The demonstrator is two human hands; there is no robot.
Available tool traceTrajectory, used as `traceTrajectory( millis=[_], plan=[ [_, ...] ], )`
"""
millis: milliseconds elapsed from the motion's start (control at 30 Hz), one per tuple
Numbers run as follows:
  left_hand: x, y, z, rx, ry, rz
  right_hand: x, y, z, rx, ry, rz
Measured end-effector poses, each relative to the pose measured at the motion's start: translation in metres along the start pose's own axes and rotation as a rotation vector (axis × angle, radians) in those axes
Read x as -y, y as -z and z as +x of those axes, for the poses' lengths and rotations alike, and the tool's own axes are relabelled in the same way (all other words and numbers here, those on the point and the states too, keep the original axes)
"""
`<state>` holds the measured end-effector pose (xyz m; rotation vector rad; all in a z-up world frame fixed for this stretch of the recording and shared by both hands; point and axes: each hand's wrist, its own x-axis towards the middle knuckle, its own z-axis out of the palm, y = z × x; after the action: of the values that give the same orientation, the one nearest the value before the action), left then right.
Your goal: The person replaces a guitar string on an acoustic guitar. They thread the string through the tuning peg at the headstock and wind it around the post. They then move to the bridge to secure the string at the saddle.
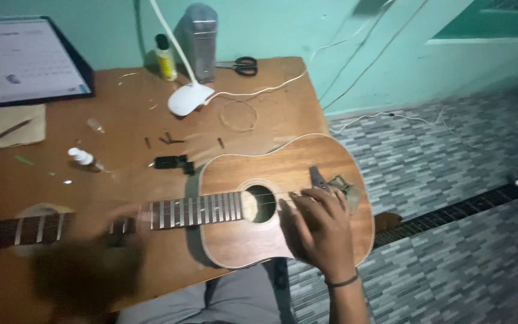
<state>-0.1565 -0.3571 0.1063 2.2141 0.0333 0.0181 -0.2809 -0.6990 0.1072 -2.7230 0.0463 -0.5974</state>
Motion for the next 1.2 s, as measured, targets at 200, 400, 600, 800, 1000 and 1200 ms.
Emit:
traceTrajectory(
  millis=[200, 400, 600, 800, 1000, 1200],
  plan=[
    [-0.078, -0.108, -0.034, 0.256, -0.886, 0.074, -0.056, 0.037, -0.019, -0.146, -0.323, 0.028],
    [-0.106, -0.168, -0.041, 0.340, -0.919, 0.238, -0.062, 0.029, -0.022, -0.016, -0.324, 0.145],
    [-0.102, -0.190, -0.038, 0.340, -0.851, 0.342, -0.056, 0.015, -0.020, -0.055, -0.206, 0.077],
    [-0.109, -0.198, -0.039, 0.361, -0.841, 0.254, -0.049, 0.022, -0.013, 0.064, -0.407, 0.074],
    [-0.086, -0.182, -0.040, 0.178, -0.872, 0.323, -0.053, 0.012, -0.013, -0.040, -0.106, 0.083],
    [-0.068, -0.131, -0.039, 0.082, -0.863, 0.338, -0.006, 0.022, 0.037, 0.059, -0.308, -0.027]
  ],
)
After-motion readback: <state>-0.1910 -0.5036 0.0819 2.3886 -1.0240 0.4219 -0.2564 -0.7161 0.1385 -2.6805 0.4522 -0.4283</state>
